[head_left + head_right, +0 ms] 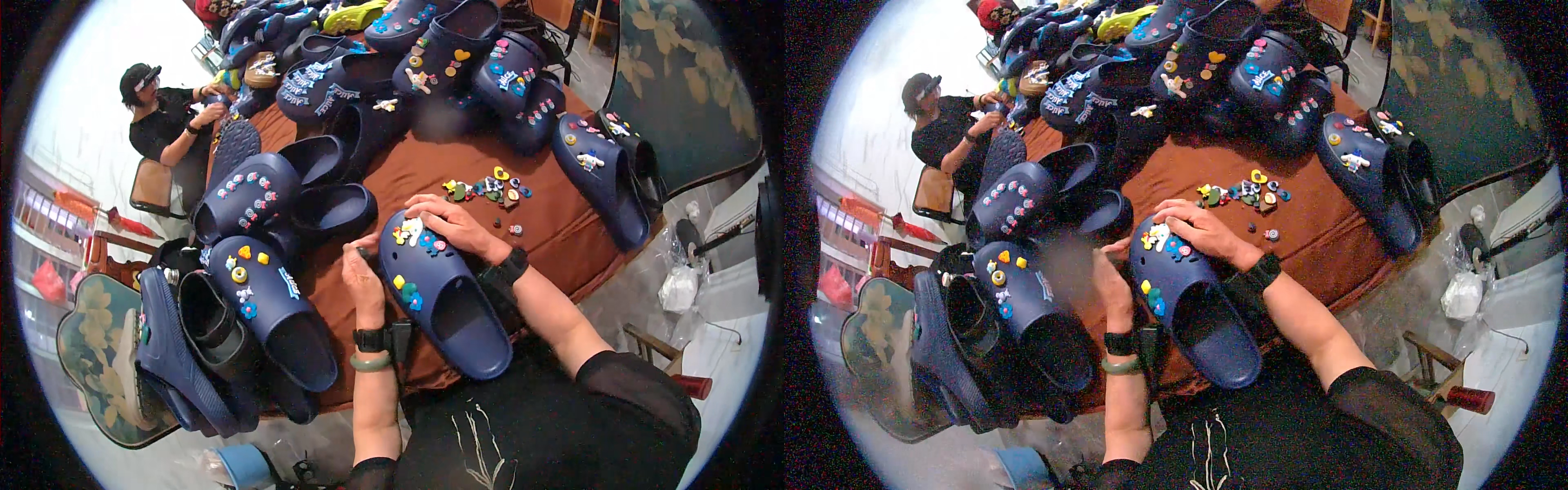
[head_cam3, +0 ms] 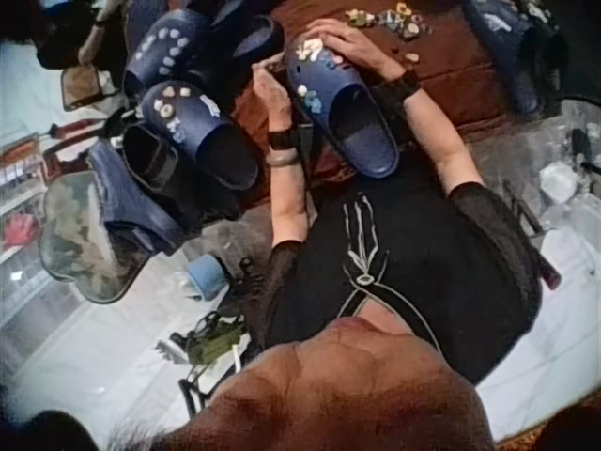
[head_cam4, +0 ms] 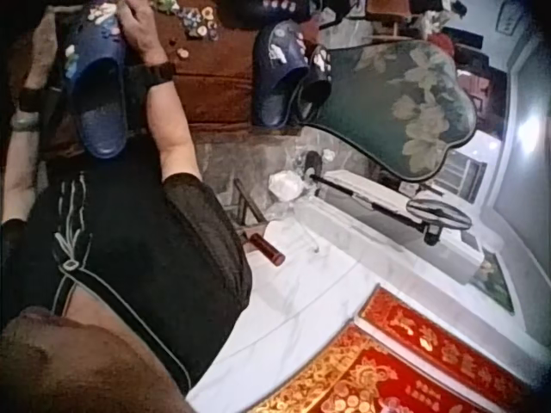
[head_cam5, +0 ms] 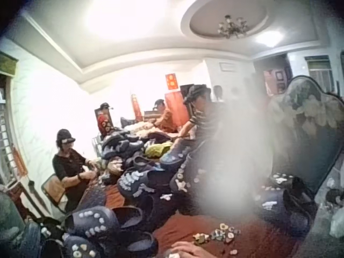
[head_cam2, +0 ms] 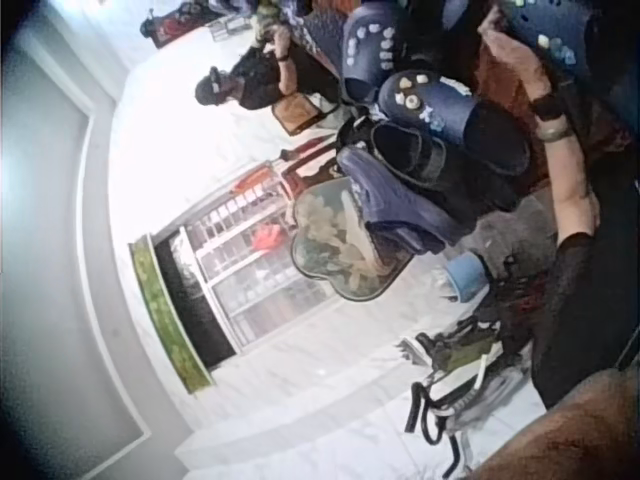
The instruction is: Attaching decorative plastic charms into the holes of blue clog-style shoes.
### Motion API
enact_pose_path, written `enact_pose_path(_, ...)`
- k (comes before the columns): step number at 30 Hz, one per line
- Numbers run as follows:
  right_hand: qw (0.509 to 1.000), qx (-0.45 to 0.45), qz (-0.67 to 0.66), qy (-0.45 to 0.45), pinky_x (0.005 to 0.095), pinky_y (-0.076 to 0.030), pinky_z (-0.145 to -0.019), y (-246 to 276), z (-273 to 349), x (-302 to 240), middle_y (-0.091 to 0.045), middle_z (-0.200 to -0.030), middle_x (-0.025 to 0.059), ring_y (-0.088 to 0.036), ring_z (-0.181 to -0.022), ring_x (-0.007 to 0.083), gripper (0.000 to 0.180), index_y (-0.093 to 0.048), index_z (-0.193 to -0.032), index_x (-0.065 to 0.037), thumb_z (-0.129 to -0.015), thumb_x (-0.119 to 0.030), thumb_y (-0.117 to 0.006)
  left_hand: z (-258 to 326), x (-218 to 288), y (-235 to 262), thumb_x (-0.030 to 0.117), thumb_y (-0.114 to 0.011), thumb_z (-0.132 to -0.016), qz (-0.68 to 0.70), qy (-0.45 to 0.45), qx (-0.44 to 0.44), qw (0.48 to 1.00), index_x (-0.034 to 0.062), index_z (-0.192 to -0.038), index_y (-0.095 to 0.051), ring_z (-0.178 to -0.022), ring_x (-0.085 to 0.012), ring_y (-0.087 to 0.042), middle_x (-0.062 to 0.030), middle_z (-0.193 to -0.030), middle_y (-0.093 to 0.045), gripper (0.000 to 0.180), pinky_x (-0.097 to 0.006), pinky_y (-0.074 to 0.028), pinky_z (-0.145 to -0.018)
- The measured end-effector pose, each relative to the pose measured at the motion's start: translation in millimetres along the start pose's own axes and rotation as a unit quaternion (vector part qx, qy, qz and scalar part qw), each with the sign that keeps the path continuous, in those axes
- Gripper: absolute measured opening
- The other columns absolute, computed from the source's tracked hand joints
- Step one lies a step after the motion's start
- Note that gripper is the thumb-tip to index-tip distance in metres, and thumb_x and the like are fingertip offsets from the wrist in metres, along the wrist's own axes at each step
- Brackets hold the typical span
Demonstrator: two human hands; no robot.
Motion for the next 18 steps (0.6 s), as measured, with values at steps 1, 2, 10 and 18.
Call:
enact_pose_path(1, 1.0, 0.004, -0.002, 0.001, 0.0333, -0.033, -0.103, 0, 0, -2, -0.052, -0.125, 0.0101, -0.045, -0.121, 0.0226, 0.024, -0.062, -0.111, -0.004, -0.093, -0.016, -0.051, 2, -9, 9, 0.033, -0.029, -0.103, -0.06, 0.014, 0.036, 0.997, 0.0043, -0.094, -0.057, -0.087, -0.0177, -0.053, -0.0063, -0.093, -0.059, 0.042, -0.031, -0.041, -0.083)
enact_pose_path(2, 0.999, 0.028, 0.011, 0.022, 0.0347, -0.034, -0.103, 2, 1, -6, -0.054, -0.122, 0.0103, -0.046, -0.12, 0.024, 0.024, -0.063, -0.111, -0.004, -0.092, -0.016, -0.053, 4, -11, 14, 0.033, -0.029, -0.103, -0.062, 0.012, 0.033, 0.997, 0.0043, -0.094, -0.057, -0.087, -0.0177, -0.053, -0.0063, -0.093, -0.059, 0.042, -0.031, -0.041, -0.083)
enact_pose_path(10, 0.994, 0.048, -0.014, 0.094, 0.0328, -0.044, -0.092, 0, 6, -35, -0.059, -0.11, 0.0089, -0.056, -0.105, 0.0219, 0.032, -0.064, -0.113, -0.008, -0.082, -0.014, -0.069, -33, 66, -35, 0.036, -0.068, -0.083, -0.225, 0.046, -0.121, 0.966, -0.0013, -0.063, -0.055, -0.049, -0.0133, -0.046, -0.0053, -0.051, -0.049, 0.045, -0.032, -0.038, -0.047)
enact_pose_path(18, 0.982, 0.157, -0.106, 0.018, 0.0223, -0.046, -0.068, 11, 9, -20, -0.059, -0.083, -0.0022, -0.055, -0.077, 0.0056, 0.01, -0.064, -0.091, -0.003, -0.086, -0.011, -0.067, -55, 47, -51, 0.04, -0.055, -0.093, -0.168, -0.016, -0.129, 0.977, -0.0009, -0.079, -0.059, -0.058, -0.0131, -0.054, -0.0044, -0.069, -0.059, 0.044, -0.027, -0.044, -0.055)
Point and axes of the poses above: each hand's wrist, its own z-axis away from the middle knuckle, its own y-axis out of the back of the hand, x = y × z, the point moved 2 cm from there along -z, towards the middle knuckle
